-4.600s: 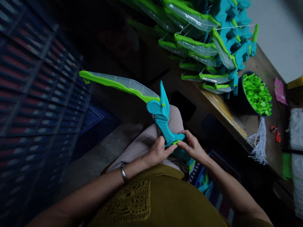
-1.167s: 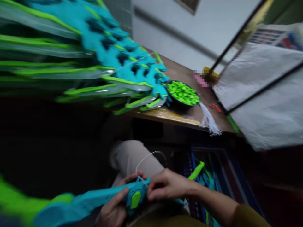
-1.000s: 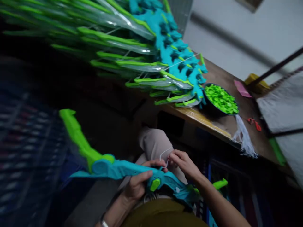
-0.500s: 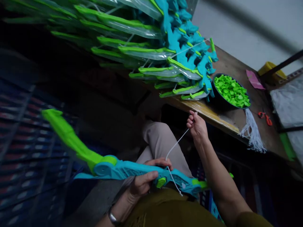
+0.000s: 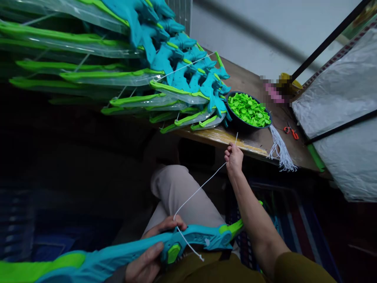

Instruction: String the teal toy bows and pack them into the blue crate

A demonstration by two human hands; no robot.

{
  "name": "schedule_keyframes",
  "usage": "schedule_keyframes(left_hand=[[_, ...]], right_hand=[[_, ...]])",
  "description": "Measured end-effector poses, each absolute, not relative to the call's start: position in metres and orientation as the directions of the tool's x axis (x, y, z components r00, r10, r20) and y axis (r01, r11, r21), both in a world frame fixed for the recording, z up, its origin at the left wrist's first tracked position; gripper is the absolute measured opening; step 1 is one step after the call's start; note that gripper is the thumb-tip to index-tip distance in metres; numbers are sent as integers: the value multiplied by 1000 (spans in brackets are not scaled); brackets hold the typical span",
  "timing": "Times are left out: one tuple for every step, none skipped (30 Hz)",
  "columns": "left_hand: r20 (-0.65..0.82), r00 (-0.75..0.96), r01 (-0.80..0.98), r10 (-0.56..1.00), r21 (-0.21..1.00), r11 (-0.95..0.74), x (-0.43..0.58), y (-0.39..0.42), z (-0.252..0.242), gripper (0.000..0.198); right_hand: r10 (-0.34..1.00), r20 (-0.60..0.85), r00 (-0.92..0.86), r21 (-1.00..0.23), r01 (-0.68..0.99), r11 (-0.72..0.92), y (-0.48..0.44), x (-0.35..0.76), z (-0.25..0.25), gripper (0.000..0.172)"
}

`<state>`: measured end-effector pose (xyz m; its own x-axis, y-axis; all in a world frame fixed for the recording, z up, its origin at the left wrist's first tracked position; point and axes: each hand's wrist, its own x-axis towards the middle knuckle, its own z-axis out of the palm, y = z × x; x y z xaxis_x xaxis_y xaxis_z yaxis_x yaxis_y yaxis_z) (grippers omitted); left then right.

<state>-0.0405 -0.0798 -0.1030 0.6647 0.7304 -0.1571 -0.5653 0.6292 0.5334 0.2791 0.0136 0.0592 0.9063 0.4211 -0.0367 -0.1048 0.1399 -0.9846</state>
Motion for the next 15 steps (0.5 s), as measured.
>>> schedule_keyframes(left_hand=[[-190, 654, -560, 733, 529, 637, -40, -81, -100, 47], [-226, 641, -557, 733, 520, 648, -40, -82, -96, 47], [-263, 624, -559, 736, 508, 656, -40, -84, -92, 47], [-297, 604, -563, 740, 498, 660, -40, -85, -89, 47], [-319, 589, -566, 742, 493, 661, -40, -87, -86, 46], [-329, 583, -565, 743, 493, 661, -40, -87, -83, 46], [-333, 581, -560, 743, 499, 661, -40, -87, -81, 46], [-332, 583, -552, 741, 507, 662, -40, -86, -78, 47], [-330, 588, -544, 738, 514, 663, -40, -84, -76, 48], [-331, 591, -538, 735, 517, 666, -41, -82, -73, 49], [-337, 588, -537, 735, 517, 666, -43, -79, -69, 49], [-347, 576, -541, 740, 516, 664, -45, -76, -66, 48], [-360, 557, -549, 748, 517, 657, -49, -72, -63, 47], [-377, 530, -556, 759, 521, 647, -54, -68, -61, 43], [-393, 500, -561, 772, 533, 634, -61, -63, -60, 39]], right_hand=[[425, -27, 905, -985, -97, 144, 14, 282, 60, 16], [431, -19, 902, -984, -93, 150, 14, 285, 60, 19], [437, -13, 899, -983, -91, 157, 15, 287, 61, 23], [441, -11, 898, -983, -91, 162, 15, 290, 62, 27], [447, -9, 894, -983, -91, 162, 15, 292, 63, 30], [459, -4, 888, -984, -86, 159, 15, 294, 64, 33], [475, 4, 880, -985, -78, 152, 15, 296, 66, 34], [491, 13, 871, -987, -66, 143, 15, 298, 68, 36], [505, 25, 863, -990, -48, 131, 14, 300, 70, 36], [513, 46, 857, -993, -15, 115, 13, 303, 75, 36], [508, 83, 857, -995, 42, 92, 10, 307, 81, 35], [489, 157, 858, -988, 142, 68, 6, 312, 89, 33], [459, 280, 843, -955, 295, 40, -1, 317, 100, 32], [424, 448, 787, -870, 493, 3, -10, 322, 113, 31], [392, 631, 669, -713, 699, -45, -21, 327, 128, 32]])
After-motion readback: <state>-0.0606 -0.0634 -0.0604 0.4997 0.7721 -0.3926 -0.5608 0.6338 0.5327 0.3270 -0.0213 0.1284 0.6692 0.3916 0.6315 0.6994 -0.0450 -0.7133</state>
